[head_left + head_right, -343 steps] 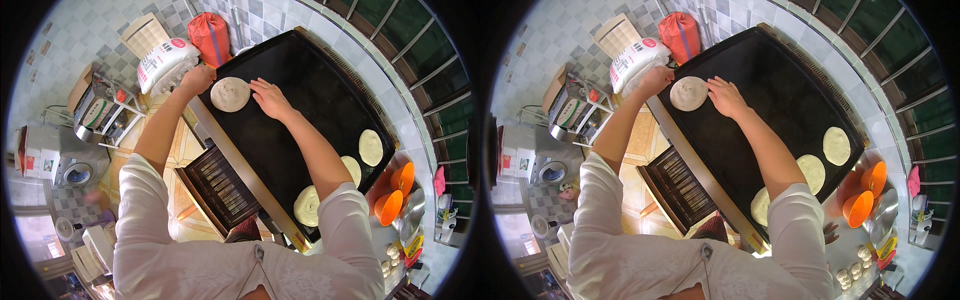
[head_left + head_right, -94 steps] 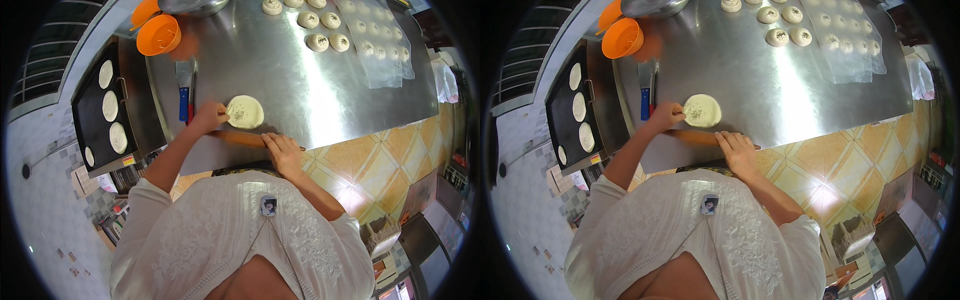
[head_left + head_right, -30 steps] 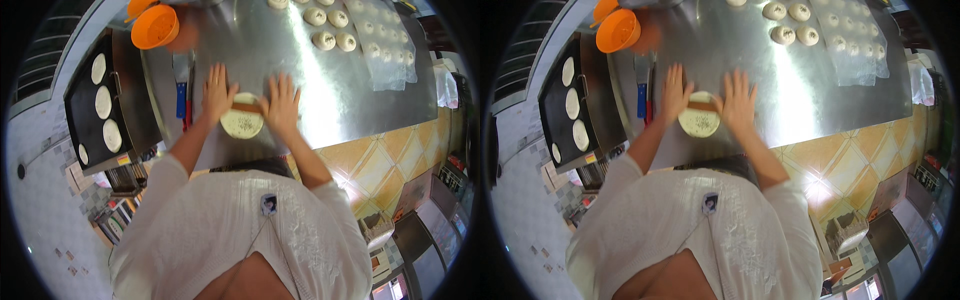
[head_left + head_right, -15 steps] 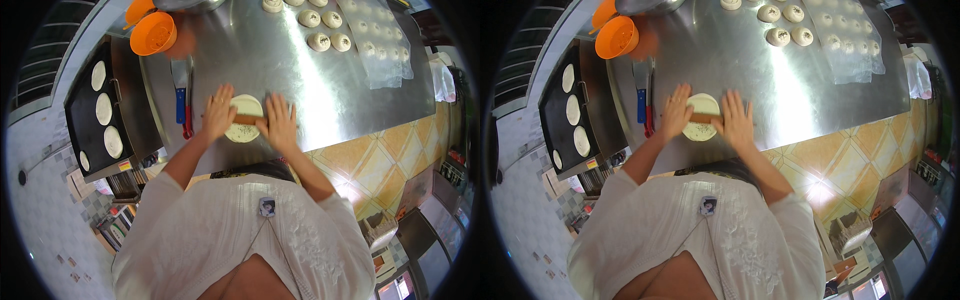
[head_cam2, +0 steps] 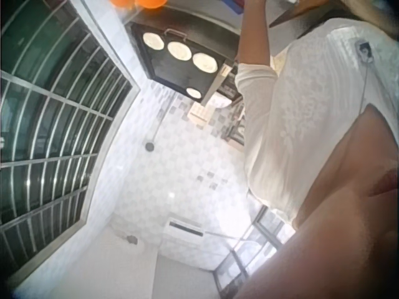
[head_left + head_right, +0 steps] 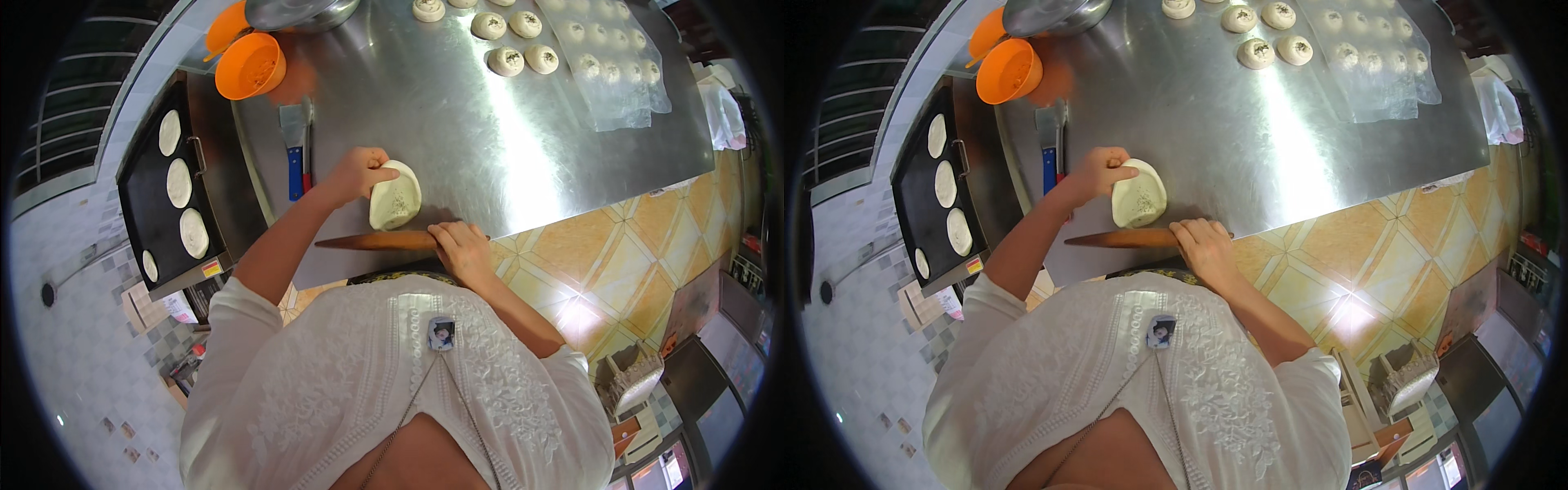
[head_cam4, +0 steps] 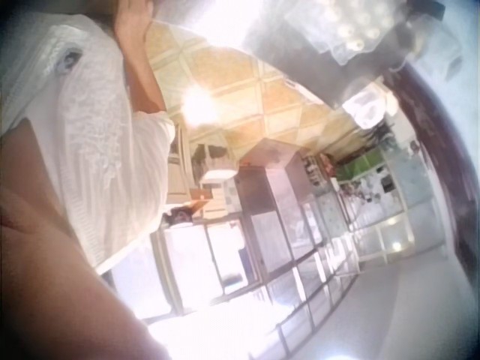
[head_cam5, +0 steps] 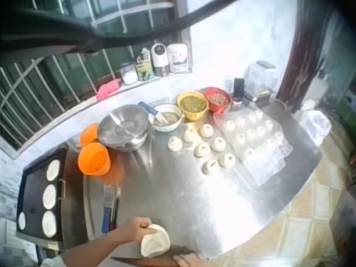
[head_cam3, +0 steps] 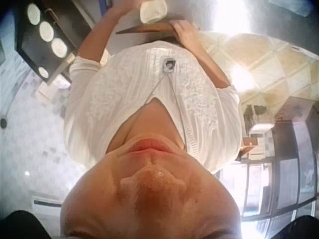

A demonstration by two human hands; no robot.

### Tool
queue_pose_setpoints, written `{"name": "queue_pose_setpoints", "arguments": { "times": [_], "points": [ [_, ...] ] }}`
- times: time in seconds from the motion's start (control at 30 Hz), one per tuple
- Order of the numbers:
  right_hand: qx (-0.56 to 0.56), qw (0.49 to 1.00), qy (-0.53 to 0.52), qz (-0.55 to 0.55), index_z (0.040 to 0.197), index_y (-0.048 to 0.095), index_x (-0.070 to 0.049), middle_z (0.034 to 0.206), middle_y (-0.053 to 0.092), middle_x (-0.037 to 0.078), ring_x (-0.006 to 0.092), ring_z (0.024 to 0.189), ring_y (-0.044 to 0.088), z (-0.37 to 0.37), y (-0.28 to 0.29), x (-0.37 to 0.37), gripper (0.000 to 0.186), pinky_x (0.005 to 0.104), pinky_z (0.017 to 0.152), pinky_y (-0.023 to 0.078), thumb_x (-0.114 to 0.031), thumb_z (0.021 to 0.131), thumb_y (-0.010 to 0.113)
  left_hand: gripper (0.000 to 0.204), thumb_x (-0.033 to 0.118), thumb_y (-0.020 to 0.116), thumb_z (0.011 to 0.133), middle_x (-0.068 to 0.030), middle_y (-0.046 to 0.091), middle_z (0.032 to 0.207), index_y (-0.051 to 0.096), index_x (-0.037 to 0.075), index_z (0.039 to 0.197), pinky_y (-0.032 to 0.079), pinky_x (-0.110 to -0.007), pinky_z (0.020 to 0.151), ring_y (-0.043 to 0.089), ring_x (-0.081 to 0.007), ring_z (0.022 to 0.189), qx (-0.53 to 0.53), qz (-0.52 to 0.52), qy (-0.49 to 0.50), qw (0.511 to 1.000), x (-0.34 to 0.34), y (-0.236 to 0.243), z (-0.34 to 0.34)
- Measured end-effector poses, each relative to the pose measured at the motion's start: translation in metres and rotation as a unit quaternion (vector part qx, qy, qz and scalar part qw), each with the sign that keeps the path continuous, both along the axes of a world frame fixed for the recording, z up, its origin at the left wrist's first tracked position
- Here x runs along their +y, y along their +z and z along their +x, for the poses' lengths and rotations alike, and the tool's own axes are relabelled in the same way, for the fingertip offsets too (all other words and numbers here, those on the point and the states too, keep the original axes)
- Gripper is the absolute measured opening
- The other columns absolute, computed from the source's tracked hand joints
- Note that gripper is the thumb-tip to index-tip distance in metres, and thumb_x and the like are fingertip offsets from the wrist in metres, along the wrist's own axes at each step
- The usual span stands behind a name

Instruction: The person rolls out small dough balls into flat circles using a wooden rolling pin on a stainless steel countertop. They then transfer the flattened dough onto a large flat-top griddle to cook, repeating the process with multiple dough pieces.

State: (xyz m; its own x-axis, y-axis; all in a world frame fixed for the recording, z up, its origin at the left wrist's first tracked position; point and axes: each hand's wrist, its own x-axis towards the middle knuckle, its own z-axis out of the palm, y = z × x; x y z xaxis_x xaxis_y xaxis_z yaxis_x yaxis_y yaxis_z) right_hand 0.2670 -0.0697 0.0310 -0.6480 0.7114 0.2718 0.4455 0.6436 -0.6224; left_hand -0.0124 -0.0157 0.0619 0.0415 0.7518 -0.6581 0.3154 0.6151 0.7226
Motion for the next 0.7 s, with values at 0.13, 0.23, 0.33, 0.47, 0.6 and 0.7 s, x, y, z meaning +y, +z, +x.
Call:
{"name": "queue_pose_setpoints", "arguments": {
  "times": [0.13,0.23,0.33,0.47,0.6,0.7],
  "points": [
    [-0.002,1.000,0.015,0.013,0.118,0.069,-0.005,0.103,0.068,0.005,0.0205,0.088,0.064,0.006,0.020,0.003,0.043,0.0345,0.072,0.047,-0.007,0.075,0.073,0.024,0.024,0.067,0.095,-0.0078,0.069,0.090,0.065,0.000,0.101,0.055,-0.033,0.068,0.067,-0.0156,0.083,0.139,-0.053,-0.099,0.984,-0.021,-0.001,-0.031],
    [-0.048,0.999,-0.019,0.002,0.120,0.068,-0.005,0.106,0.068,0.006,0.0205,0.092,0.063,0.006,0.003,0.011,0.043,0.0347,0.074,0.047,-0.011,0.077,0.072,0.036,0.024,0.065,0.094,-0.0172,0.066,0.112,0.060,-0.001,0.119,0.053,-0.039,0.087,0.065,-0.0298,0.102,0.369,0.135,-0.109,0.913,-0.068,-0.065,-0.030],
    [-0.139,0.989,-0.050,-0.005,0.132,0.060,-0.004,0.125,0.062,0.010,0.0249,0.115,0.058,0.000,-0.035,0.019,0.050,0.0407,0.089,0.046,-0.026,0.088,0.068,0.057,0.029,0.054,0.099,-0.0256,0.044,0.149,0.043,-0.002,0.145,0.037,-0.051,0.111,0.040,-0.0422,0.139,0.401,0.259,-0.069,0.876,-0.074,-0.082,-0.001],
    [-0.179,0.969,-0.167,0.044,0.147,0.047,-0.004,0.156,0.040,0.018,0.0362,0.146,0.033,-0.058,-0.050,0.111,0.065,0.0595,0.115,0.027,-0.046,0.098,0.055,0.069,0.036,0.050,0.101,-0.0229,0.031,0.161,0.030,-0.002,0.154,0.025,-0.061,0.116,0.024,-0.0397,0.151,0.415,0.341,0.033,0.843,-0.008,-0.118,-0.006],
    [-0.196,0.963,-0.174,0.062,0.149,0.045,-0.004,0.158,0.037,0.019,0.0371,0.149,0.029,-0.070,-0.053,0.128,0.068,0.0619,0.117,0.023,-0.049,0.098,0.052,0.072,0.037,0.052,0.099,-0.0215,0.028,0.162,0.029,-0.002,0.155,0.023,-0.060,0.118,0.022,-0.0382,0.152,0.435,0.299,-0.004,0.849,0.023,-0.106,-0.017],
    [-0.198,0.980,-0.020,-0.010,0.149,0.047,-0.014,0.159,0.036,0.015,0.0355,0.150,0.028,-0.029,-0.051,0.036,0.067,0.0670,0.115,0.021,-0.049,0.093,0.060,0.077,0.035,0.057,0.094,-0.0233,0.027,0.162,0.029,-0.004,0.155,0.023,-0.059,0.117,0.025,-0.0396,0.151,0.425,0.281,-0.093,0.856,-0.088,-0.107,0.002]
  ]
}}
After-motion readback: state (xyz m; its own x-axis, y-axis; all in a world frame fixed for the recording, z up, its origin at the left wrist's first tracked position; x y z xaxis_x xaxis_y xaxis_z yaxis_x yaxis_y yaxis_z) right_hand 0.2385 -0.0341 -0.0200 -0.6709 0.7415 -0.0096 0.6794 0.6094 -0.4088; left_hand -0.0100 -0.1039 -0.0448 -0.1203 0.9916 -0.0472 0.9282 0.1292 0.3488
